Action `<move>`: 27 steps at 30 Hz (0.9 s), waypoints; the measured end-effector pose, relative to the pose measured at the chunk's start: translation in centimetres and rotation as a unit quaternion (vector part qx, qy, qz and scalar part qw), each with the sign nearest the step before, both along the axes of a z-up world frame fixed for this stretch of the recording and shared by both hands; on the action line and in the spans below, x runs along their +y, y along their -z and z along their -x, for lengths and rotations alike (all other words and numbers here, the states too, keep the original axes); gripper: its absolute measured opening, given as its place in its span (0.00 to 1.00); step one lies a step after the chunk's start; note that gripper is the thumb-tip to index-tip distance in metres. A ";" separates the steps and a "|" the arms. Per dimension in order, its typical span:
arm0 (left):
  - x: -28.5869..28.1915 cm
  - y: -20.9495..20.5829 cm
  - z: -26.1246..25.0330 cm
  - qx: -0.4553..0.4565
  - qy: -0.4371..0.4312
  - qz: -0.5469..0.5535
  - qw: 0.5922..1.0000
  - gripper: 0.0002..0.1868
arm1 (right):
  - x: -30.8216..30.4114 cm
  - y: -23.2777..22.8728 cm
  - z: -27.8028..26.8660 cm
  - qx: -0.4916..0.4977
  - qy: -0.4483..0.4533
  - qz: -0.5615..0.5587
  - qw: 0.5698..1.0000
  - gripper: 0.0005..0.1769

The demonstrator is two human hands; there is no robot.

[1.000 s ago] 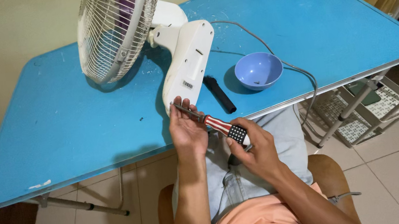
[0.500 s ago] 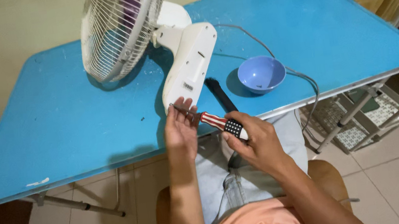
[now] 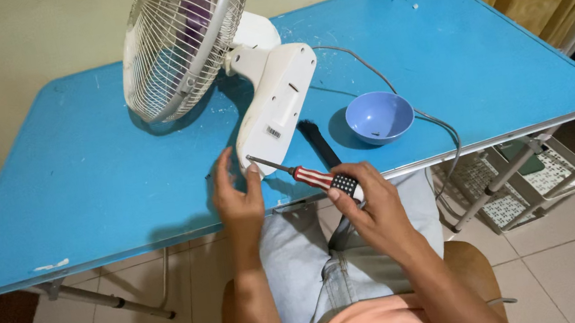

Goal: The person uses a screwdriver to remove screws from the base of a white electric fan. They place the removed screws into a small blue bowl on the table. The fan remains on the table throughout the clip.

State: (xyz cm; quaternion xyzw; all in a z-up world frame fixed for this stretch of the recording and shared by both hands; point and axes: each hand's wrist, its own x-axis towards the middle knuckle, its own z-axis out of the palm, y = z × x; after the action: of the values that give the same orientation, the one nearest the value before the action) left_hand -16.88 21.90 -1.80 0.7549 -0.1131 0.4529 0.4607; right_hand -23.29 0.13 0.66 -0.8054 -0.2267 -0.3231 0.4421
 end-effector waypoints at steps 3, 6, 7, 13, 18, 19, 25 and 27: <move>-0.7 0.7 -0.7 0.108 0.007 0.087 0.990 0.23 | -0.1 -0.4 -0.6 0.042 -0.007 -0.030 0.999 0.18; -0.6 0.8 -0.8 0.108 -0.008 0.080 0.991 0.22 | 0.4 -0.7 -0.9 0.157 0.056 -0.032 0.985 0.19; -0.6 0.9 -0.8 0.115 -0.011 0.083 0.990 0.22 | 0.5 -0.8 -0.9 0.173 0.061 -0.029 0.983 0.18; -0.6 0.4 -0.4 0.138 -0.016 0.086 0.987 0.23 | -0.3 -1.7 -0.8 0.054 -0.022 -0.001 0.998 0.21; -0.6 0.3 -0.4 0.097 -0.025 0.067 0.993 0.20 | 0.2 -2.2 -1.2 0.241 0.029 -0.053 0.969 0.18; -0.5 0.4 -0.4 0.104 -0.030 0.069 0.992 0.20 | 0.5 -2.1 -1.2 0.240 0.027 -0.063 0.968 0.17; -0.6 1.0 -0.8 0.097 -0.054 0.055 0.992 0.20 | -0.2 -2.0 -1.8 0.104 -0.149 -0.131 0.974 0.22; -0.7 1.0 -0.9 0.093 -0.063 0.047 0.993 0.20 | -0.6 -1.8 -2.0 0.078 -0.196 -0.125 0.970 0.20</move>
State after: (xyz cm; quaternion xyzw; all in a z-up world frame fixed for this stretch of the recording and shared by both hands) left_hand -15.96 21.20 -2.85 0.7770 -0.0005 0.4136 0.4745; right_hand -21.27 -0.46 2.44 -0.7062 -0.3024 -0.1925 0.6105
